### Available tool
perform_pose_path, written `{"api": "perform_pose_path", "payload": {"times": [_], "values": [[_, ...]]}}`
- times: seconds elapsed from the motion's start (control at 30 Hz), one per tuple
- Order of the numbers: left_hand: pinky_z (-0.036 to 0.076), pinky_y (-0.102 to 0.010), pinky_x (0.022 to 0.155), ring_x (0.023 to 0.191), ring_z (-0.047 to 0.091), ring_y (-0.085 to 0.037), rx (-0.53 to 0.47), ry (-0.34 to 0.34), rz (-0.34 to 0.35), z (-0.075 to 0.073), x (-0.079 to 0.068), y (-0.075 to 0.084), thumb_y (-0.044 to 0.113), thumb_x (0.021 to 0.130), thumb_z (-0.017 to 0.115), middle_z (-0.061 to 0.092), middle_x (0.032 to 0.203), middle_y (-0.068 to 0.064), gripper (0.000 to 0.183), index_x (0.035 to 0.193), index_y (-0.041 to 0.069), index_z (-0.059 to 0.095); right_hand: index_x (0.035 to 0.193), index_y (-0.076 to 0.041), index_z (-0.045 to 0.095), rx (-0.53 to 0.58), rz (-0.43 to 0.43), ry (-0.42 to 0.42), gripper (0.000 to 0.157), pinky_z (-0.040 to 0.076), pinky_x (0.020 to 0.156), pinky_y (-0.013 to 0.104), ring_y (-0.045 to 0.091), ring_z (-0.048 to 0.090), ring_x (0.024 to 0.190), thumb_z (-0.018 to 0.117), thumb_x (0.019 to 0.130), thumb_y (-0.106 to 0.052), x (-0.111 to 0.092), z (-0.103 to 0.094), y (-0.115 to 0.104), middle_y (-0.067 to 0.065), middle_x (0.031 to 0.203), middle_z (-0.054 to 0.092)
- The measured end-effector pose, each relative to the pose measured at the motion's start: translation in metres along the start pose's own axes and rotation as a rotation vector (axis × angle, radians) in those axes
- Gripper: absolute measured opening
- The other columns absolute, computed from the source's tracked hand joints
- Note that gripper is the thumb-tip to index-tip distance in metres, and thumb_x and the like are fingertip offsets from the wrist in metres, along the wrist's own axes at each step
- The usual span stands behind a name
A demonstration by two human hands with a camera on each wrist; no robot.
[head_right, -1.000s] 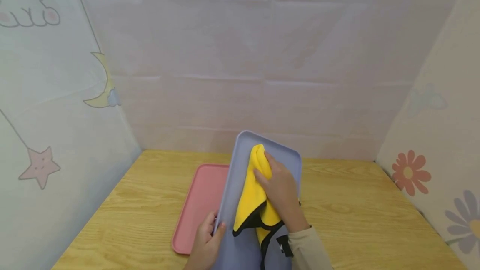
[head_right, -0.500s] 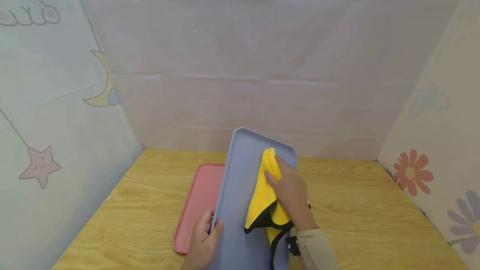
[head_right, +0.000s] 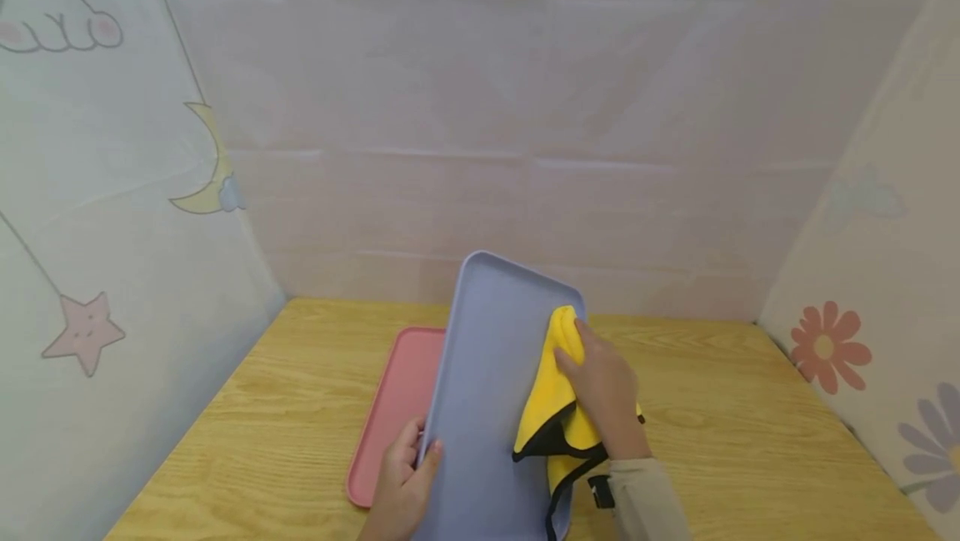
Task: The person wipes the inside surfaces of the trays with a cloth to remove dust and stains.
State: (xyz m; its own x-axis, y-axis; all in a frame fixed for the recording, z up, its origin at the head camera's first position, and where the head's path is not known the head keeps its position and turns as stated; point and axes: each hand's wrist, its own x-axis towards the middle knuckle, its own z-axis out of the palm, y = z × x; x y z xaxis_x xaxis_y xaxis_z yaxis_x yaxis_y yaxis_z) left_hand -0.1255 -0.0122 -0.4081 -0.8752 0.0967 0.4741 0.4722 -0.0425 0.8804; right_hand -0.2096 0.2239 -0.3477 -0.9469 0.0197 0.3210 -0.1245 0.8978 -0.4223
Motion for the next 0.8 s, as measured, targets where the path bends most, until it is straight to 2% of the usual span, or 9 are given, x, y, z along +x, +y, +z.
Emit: {"api": "perform_pose_path", "payload": {"times": [0.13, 0.17, 0.3, 0.47, 0.8], "values": [[0.051, -0.033, 0.064, 0.079, 0.061, -0.023, 0.005, 0.004, 0.023, 0.0, 0.0, 0.001, -0.008, 0.089, 0.042, 0.061, 0.09, -0.02, 0.02, 0.108, -0.008, 0.047, 0.131, 0.002, 0.04, -0.009, 0.018, -0.018, 0.059, 0.035, 0.046, 0.029, 0.023, 0.045, 0.057, 0.055, 0.087, -0.034, 0.0, -0.002, 0.006, 0.03, 0.106, 0.054], [0.051, -0.033, 0.064, 0.079, 0.061, -0.024, 0.011, 0.005, 0.027, 0.0, 0.0, 0.007, -0.01, 0.088, 0.042, 0.06, 0.09, -0.023, 0.019, 0.107, -0.012, 0.046, 0.131, 0.002, 0.039, -0.008, 0.022, -0.021, 0.06, 0.035, 0.045, 0.029, 0.022, 0.045, 0.056, 0.055, 0.087, -0.035, 0.0, -0.002, 0.007, 0.03, 0.106, 0.053], [0.051, -0.033, 0.064, 0.079, 0.061, -0.023, 0.011, 0.0, 0.018, 0.0, 0.001, 0.01, -0.009, 0.088, 0.042, 0.06, 0.089, -0.022, 0.018, 0.106, -0.012, 0.046, 0.132, 0.002, 0.038, 0.004, 0.033, -0.028, 0.061, 0.034, 0.045, 0.028, 0.021, 0.044, 0.055, 0.054, 0.087, -0.036, 0.0, -0.003, 0.011, 0.03, 0.106, 0.053], [0.051, -0.032, 0.064, 0.079, 0.061, -0.023, 0.011, -0.005, 0.008, 0.0, 0.001, 0.01, -0.008, 0.089, 0.042, 0.059, 0.089, -0.022, 0.018, 0.105, -0.012, 0.046, 0.131, 0.003, 0.039, 0.019, 0.026, -0.021, 0.061, 0.036, 0.047, 0.029, 0.023, 0.047, 0.06, 0.054, 0.087, -0.036, 0.001, -0.002, 0.013, 0.03, 0.109, 0.053], [0.051, -0.033, 0.064, 0.08, 0.061, -0.026, 0.012, -0.018, 0.061, 0.002, 0.001, 0.01, -0.01, 0.088, 0.042, 0.06, 0.089, -0.024, 0.018, 0.105, -0.012, 0.045, 0.129, 0.008, 0.039, 0.109, 0.024, 0.021, 0.062, 0.04, 0.054, 0.033, 0.026, 0.05, 0.067, 0.054, 0.087, -0.036, -0.003, -0.002, 0.005, 0.031, 0.104, 0.054]]}}
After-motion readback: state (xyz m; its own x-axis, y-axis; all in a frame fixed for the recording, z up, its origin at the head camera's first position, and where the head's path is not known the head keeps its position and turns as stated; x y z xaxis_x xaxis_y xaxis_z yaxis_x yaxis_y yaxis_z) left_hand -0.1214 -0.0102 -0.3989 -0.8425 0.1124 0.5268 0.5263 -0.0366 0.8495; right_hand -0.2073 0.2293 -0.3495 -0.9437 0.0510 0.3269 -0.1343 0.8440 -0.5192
